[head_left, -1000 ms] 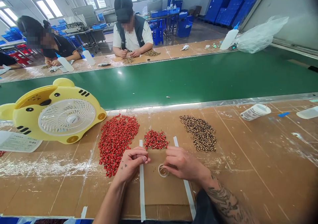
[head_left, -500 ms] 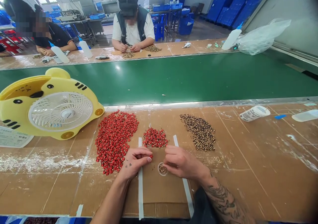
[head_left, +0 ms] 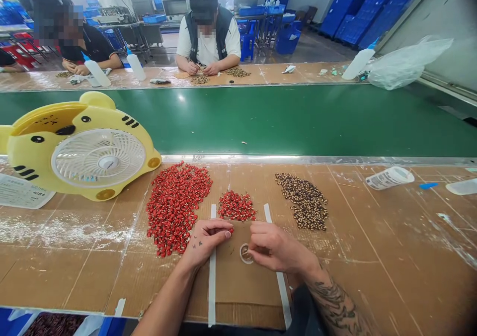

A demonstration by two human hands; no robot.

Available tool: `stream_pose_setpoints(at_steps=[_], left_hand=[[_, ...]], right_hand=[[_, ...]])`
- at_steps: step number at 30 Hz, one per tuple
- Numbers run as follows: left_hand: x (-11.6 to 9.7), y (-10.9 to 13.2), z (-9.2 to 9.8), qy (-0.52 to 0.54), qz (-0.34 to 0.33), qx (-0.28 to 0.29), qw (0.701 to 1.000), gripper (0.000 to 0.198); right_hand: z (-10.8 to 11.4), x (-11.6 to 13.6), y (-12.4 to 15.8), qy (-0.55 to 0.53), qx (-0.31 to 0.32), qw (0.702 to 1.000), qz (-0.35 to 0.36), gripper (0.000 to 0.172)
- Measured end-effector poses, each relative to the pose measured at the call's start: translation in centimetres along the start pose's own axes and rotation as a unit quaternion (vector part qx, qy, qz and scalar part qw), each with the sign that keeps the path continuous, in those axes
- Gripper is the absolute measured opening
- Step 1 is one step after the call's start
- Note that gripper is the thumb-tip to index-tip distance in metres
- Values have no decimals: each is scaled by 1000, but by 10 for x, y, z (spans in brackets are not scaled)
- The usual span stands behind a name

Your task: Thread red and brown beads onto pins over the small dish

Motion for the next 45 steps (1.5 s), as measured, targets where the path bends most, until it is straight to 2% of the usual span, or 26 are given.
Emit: stream_pose_setpoints(at_steps=[3,6,9,12,22,28,34,36,39,41,45], left_hand=[[-1,0,-1,6,-7,-2,1000,12],[0,-1,-2,3,-5,-7,1000,12],[1,-1,-4,-3,16,-17,1000,13],[0,0,-6,-17,28,-17,999,13],[-4,1,-7,-28,26,10,999,12],[-6,1,-8,-34,21,10,999,12],[-5,0,-9,-38,17,11,999,13],[-3,0,-7,-38,15,8,999,14],[0,0,-5,-45,10,7,999,14],[2,0,-3,-52,7,7,999,14],[3,0,-1,-48,8,4,999,15]], right_hand=[[6,-4,4,-45,-14,999,-14,22],[13,-6,7,-116,-101,988,-27,21],[12,-6,7,-170,-198,965,-39,19],[6,-4,4,-169,-239,955,-53,18],[4,-1,-1,-124,-218,965,-73,20],[1,1,-4,-88,-228,963,-112,30],[5,-2,-2,-97,-228,964,-99,37],[5,-2,-1,-92,-184,976,-77,40],[1,-1,-1,-35,-66,996,-49,43],[2,-3,0,0,-36,997,-62,42],[30,-19,12,69,-114,978,-158,33]])
Point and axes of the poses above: each hand's wrist, its own y-axis away from the middle knuckle, its own z-axis out of the back of the hand, x = y × z, the point moved 2 cm from there along -y, towards the middle knuckle, and after that the axes turned 9 degrees about -z, right-handed, at the moved point
